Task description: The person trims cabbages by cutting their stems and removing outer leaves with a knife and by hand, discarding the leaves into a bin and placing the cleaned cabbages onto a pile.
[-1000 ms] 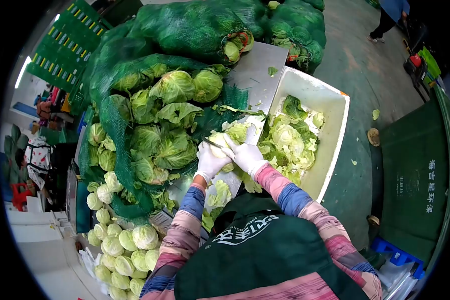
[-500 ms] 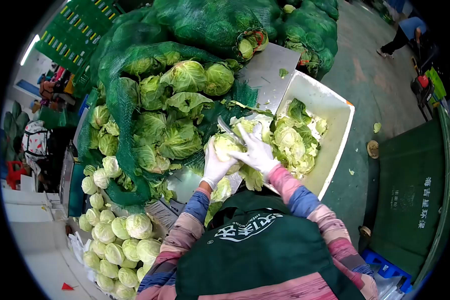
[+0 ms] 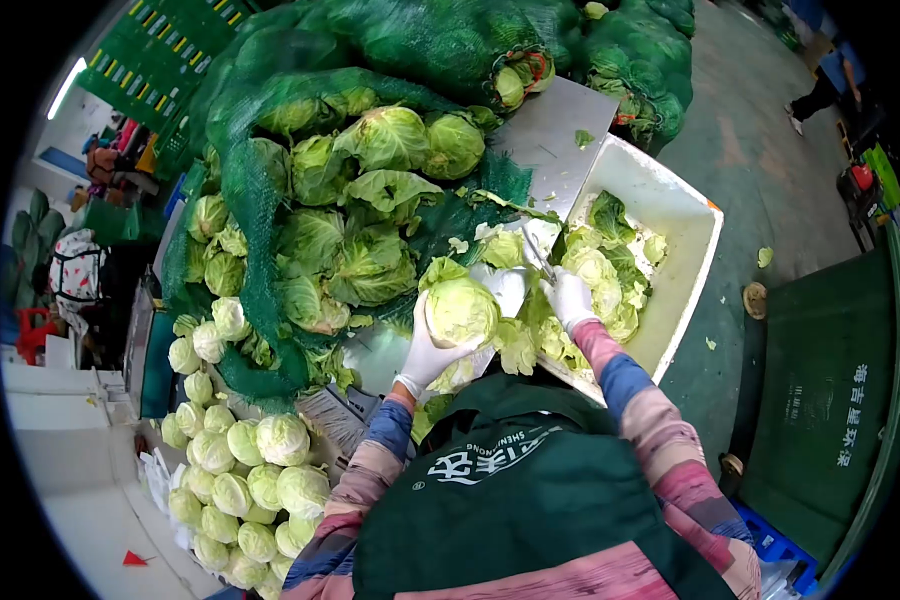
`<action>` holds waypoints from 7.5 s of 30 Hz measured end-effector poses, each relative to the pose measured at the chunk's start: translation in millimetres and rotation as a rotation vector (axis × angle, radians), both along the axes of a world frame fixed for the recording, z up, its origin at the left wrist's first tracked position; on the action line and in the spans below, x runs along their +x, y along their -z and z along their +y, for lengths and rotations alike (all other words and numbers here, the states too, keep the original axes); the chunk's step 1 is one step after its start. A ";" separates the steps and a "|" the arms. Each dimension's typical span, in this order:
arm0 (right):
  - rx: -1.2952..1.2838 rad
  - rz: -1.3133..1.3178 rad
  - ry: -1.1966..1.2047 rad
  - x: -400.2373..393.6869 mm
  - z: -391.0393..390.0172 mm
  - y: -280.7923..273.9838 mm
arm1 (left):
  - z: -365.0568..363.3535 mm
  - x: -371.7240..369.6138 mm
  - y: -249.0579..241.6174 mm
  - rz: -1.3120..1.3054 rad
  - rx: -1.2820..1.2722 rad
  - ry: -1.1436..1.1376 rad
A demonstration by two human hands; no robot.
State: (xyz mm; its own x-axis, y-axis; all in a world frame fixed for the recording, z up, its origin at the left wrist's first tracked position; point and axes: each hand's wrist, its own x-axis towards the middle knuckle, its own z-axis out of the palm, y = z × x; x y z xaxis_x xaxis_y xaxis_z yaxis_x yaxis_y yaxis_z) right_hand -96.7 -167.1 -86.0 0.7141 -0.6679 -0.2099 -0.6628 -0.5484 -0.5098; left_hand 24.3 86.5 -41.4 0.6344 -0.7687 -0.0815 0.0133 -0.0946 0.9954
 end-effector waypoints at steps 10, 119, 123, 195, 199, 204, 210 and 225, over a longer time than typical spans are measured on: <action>-0.081 -0.263 -0.298 31.6 69.5 -78.0 | -32.3 0.4 -19.6 -0.481 0.470 -0.038; 0.797 -0.423 0.087 14.9 67.4 -88.2 | -36.2 -12.3 -69.2 0.697 0.064 -0.340; 0.420 -0.457 -0.028 20.9 77.6 -54.0 | -42.3 -29.2 -58.2 0.674 0.231 -0.515; 0.060 -0.330 -0.394 -4.4 15.5 -113.4 | -57.2 -13.3 -20.4 -0.588 0.191 0.295; -0.075 -0.077 -0.456 0.7 24.3 -111.8 | -63.7 -12.3 -28.4 -0.539 0.251 0.344; 0.092 -0.071 -0.408 7.8 -0.8 -104.2 | -63.7 -10.0 -18.1 -0.568 0.189 0.351; 0.117 0.148 0.093 -28.3 -63.2 -64.8 | -52.8 13.6 -31.0 -0.605 0.269 0.530; 0.557 -0.349 0.198 -0.3 11.2 30.3 | -24.4 13.4 5.5 0.900 -0.120 -0.034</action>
State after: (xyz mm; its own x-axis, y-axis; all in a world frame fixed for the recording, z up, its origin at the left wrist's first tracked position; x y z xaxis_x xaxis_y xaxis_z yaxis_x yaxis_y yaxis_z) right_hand -97.0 -155.9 -116.3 0.6782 -0.6517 -0.3396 -0.4690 -0.0279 -0.8828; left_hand 37.7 62.1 -46.9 0.3923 -0.7858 -0.4781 0.7913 0.0233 0.6110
